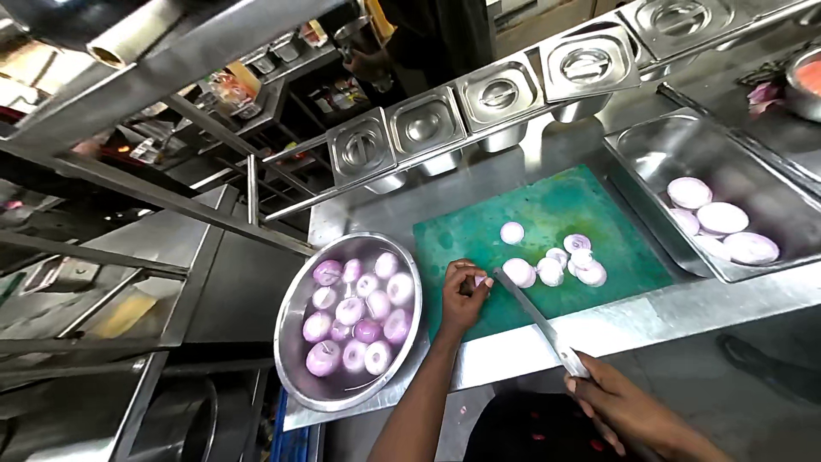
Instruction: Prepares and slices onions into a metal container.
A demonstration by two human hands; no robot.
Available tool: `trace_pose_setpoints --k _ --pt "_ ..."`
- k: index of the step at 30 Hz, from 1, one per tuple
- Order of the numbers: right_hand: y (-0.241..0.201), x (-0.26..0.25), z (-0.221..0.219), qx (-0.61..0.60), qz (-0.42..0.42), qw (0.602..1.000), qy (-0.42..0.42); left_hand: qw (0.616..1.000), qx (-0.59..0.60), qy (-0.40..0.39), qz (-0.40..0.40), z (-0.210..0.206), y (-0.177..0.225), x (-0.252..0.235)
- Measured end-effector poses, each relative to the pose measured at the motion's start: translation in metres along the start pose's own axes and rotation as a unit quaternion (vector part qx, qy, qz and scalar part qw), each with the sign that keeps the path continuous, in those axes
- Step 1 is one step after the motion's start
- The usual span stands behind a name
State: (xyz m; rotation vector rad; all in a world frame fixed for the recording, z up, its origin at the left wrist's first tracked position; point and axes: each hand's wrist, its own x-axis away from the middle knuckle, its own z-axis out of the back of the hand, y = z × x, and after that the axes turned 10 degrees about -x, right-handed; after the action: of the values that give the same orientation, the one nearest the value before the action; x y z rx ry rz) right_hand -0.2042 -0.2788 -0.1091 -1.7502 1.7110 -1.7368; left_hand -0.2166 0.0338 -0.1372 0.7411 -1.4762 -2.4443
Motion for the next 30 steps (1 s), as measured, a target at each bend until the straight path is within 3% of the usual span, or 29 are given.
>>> trace_pose_setpoints --k 3,6,10,22,26,30 --pt "-0.017 -0.007 -0.013 0.284 -0.022 0.955 0.086 0.999 0.01 -0.037 0.013 0.008 0.001 0.003" --pt "-0.022 -0.013 -0.028 0.402 -0.019 0.906 0.13 0.999 0.006 -0.049 0.016 0.01 0.003 0.005" --pt "-0.022 -0.016 -0.039 0.454 -0.019 0.877 0.158 0.998 -0.008 -0.057 0.021 0.01 0.006 0.005" --pt "-0.018 -0.02 -0.05 0.505 0.013 0.841 0.195 0.998 0.006 -0.055 0.023 0.014 0.005 0.014" --pt "-0.011 -0.02 -0.055 0.548 0.131 0.78 0.273 0.998 -0.014 -0.051 0.036 0.013 0.007 0.012" --pt "-0.011 -0.02 -0.057 0.572 0.161 0.751 0.287 0.998 -0.029 -0.052 0.032 0.013 0.007 0.01"
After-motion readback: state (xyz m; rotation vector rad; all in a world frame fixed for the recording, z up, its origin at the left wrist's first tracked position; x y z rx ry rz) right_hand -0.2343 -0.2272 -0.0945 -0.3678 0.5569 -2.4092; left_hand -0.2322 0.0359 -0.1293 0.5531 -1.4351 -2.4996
